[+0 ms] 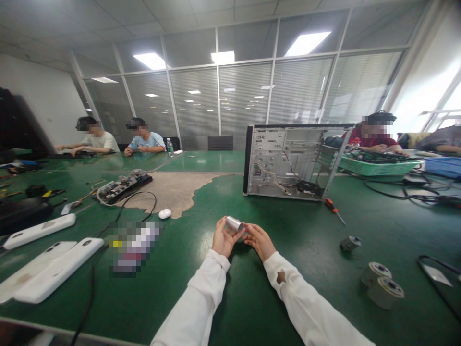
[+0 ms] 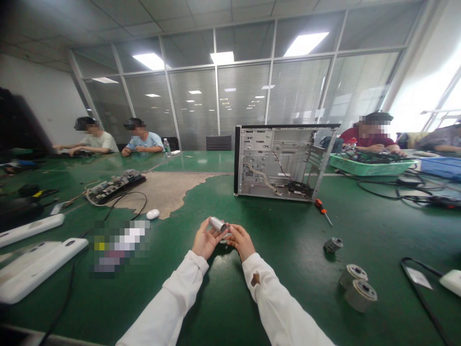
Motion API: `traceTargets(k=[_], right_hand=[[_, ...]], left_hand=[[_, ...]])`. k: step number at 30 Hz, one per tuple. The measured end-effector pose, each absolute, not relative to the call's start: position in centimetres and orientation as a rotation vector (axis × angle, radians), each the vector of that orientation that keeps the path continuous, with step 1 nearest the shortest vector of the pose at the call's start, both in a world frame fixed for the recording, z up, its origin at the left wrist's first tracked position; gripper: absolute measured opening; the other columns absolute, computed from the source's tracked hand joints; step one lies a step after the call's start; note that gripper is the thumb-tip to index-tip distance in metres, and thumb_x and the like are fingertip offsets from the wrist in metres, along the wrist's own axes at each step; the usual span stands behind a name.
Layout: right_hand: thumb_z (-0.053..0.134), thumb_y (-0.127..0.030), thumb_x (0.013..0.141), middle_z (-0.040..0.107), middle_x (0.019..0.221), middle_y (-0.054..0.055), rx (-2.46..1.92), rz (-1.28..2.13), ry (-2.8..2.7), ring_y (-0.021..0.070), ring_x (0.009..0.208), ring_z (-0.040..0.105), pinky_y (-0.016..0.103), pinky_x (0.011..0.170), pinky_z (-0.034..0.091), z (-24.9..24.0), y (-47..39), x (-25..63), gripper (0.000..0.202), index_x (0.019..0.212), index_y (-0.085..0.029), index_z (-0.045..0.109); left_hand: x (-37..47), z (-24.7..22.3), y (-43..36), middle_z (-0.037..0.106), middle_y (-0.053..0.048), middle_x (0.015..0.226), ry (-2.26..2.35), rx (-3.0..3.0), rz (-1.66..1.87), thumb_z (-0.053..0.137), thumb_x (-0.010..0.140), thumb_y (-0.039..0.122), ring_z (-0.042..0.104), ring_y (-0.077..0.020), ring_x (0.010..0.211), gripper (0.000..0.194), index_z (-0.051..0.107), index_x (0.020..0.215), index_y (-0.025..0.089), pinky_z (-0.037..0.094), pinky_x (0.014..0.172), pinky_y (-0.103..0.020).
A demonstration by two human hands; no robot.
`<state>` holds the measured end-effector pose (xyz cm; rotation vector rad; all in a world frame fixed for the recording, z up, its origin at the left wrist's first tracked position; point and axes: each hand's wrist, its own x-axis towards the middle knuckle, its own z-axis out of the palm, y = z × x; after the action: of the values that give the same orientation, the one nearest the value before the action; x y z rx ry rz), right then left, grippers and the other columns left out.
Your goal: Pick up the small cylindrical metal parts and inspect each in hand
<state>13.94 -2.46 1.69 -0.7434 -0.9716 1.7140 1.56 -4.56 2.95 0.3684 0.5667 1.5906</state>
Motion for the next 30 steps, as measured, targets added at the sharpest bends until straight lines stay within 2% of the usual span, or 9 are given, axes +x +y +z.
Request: traceTargets(k=[9,18,24,30], right_hand=[[0.065,-0.038,0.059,0.058,0.066,-0.001,-0.762,1.661,-1.035,0.0092,0.056,0.054,0.022,0.050,0.043,1.3,-2.3,13.7,0.032,0.082,-0.017,0.056],[0.066,-0.033,0.055,0.058,0.076,0.001,-0.839,1.401,-1.358,0.0116,0.060,0.055,0.025,0.053,0.046,0.1,-2.1,13.5,0.035,0.085,-0.017,0.055],[0.065,-0.030,0.055,0.061,0.077,0.002,-0.867,1.338,-1.397,0.0130,0.060,0.056,0.027,0.055,0.046,0.1,-2.3,13.5,0.033,0.085,-0.018,0.056],[0.064,-0.027,0.056,0.062,0.083,0.002,-0.869,1.323,-1.408,0.0136,0.064,0.057,0.027,0.056,0.047,-0.3,-2.0,13.4,0.034,0.087,-0.019,0.054]], left_hand=[[1.6,2.8,-4.6,0.058,-0.003,0.088,0.586,0.422,1.590,0.048,0.076,0.036,0.059,-0.0238,0.085,0.018,0.042,0.088,0.025,0.046,0.069,-0.045],[1.5,2.8,-4.6,0.058,-0.001,0.091,0.664,0.464,1.593,0.049,0.076,0.034,0.058,-0.0236,0.087,0.013,0.044,0.085,0.025,0.046,0.063,-0.042],[1.5,3.1,-4.6,0.058,0.000,0.092,0.679,0.448,1.588,0.054,0.073,0.029,0.057,-0.0229,0.089,0.012,0.045,0.079,0.022,0.046,0.064,-0.042],[1.4,3.0,-4.6,0.058,-0.001,0.092,0.660,0.455,1.574,0.055,0.071,0.022,0.056,-0.0233,0.092,0.014,0.047,0.082,0.023,0.047,0.065,-0.042]])
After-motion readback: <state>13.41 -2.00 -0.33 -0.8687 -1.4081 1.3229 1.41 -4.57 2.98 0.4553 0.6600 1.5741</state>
